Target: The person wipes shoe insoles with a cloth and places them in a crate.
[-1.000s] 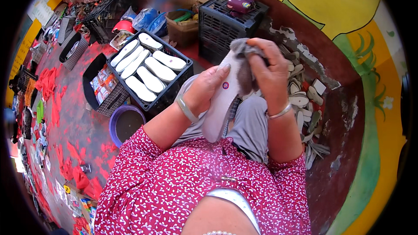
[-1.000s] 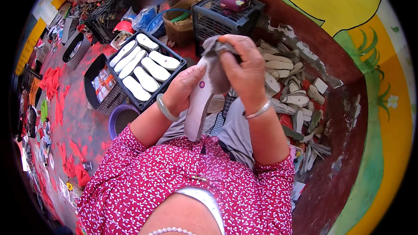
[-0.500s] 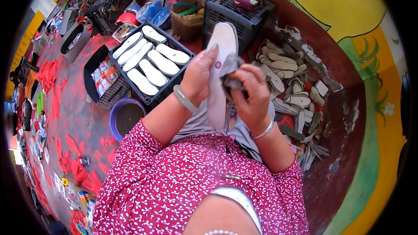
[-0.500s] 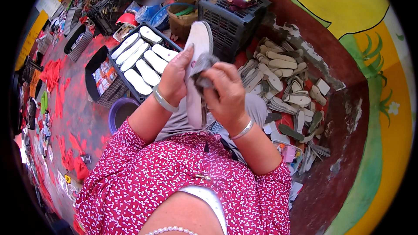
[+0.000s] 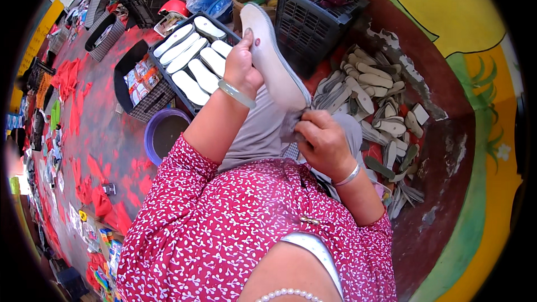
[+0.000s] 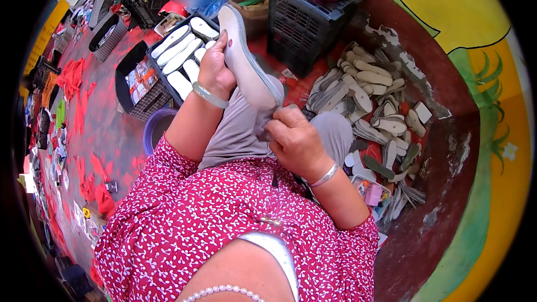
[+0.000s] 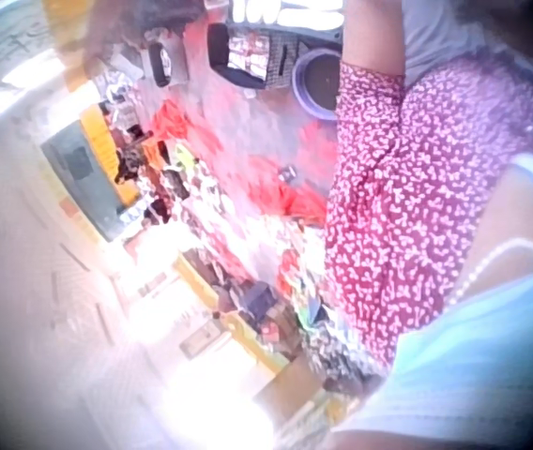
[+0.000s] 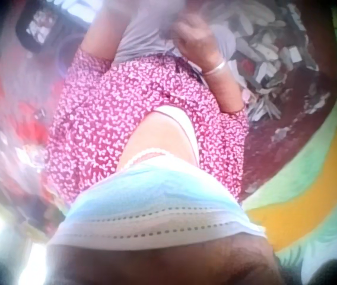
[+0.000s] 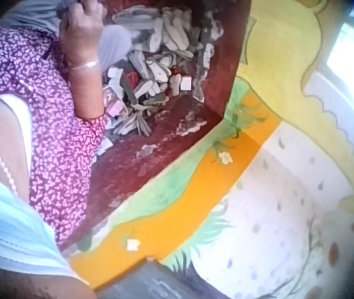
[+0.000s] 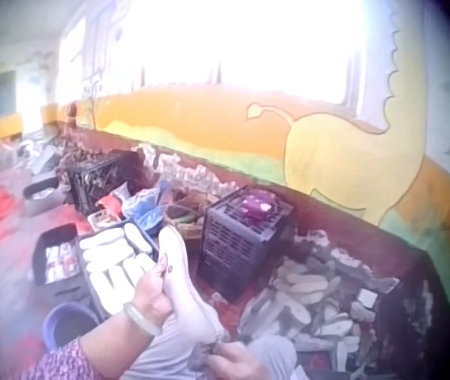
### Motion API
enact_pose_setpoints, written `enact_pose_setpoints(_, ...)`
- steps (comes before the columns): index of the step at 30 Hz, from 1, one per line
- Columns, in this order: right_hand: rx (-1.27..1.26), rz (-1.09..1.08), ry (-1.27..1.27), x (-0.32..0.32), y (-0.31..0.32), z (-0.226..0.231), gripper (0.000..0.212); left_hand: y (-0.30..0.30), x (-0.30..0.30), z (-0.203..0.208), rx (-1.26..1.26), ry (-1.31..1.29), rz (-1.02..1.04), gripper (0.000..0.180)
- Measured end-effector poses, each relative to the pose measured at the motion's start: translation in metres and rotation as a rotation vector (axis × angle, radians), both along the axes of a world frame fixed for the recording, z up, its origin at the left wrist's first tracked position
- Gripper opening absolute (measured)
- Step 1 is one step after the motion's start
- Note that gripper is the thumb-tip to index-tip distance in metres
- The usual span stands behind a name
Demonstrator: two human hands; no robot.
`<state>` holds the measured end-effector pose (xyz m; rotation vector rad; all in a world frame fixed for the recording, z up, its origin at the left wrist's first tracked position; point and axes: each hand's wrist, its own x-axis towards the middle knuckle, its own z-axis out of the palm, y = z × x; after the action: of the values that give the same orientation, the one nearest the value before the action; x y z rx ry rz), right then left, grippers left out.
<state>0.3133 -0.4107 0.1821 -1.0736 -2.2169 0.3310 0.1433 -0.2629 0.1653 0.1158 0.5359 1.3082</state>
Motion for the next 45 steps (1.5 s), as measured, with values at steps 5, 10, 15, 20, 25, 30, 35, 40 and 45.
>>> enact_pose_setpoints(5,-0.41,-0.198,0.336,0.034,0.001,-0.013,0.014,0.007,-0.011,0.001,0.068,0.049,-0.054,0.032)
enact_pose_setpoints(10,-0.623,-0.16,1.049,0.076,0.012,0.01,0.016,-0.02,-0.01,0.017,0.471,0.439,-0.121,0.031)
enact_pose_setpoints(15,-0.497,-0.254,0.86,0.074,0.017,0.042,0.02,-0.044,-0.005,0.019,0.823,0.866,-0.102,0.027)
enact_pose_setpoints(20,0.155,-0.426,0.395,0.02,0.016,0.053,0.032,-0.062,0.006,0.018,0.93,1.001,-0.127,0.025)
enact_pose_setpoints(25,0.406,-0.536,0.12,0.01,0.024,0.036,0.035,-0.077,0.017,0.02,0.808,0.854,-0.235,0.032)
enact_pose_setpoints(30,0.207,-0.6,-0.039,0.015,0.026,0.028,0.036,-0.077,0.013,0.007,0.902,0.944,-0.306,0.032)
enact_pose_setpoints(35,0.092,-0.564,-0.012,0.01,0.025,0.029,0.037,-0.076,0.011,-0.007,0.881,0.916,-0.31,0.031)
enact_pose_setpoints(40,0.039,-0.561,-0.093,0.008,0.024,0.024,0.036,-0.074,0.007,-0.021,0.878,0.979,-0.335,0.029)
enact_pose_setpoints(45,0.01,-0.342,0.175,0.02,0.033,0.027,0.03,-0.069,-0.001,-0.017,0.946,0.968,-0.301,0.021)
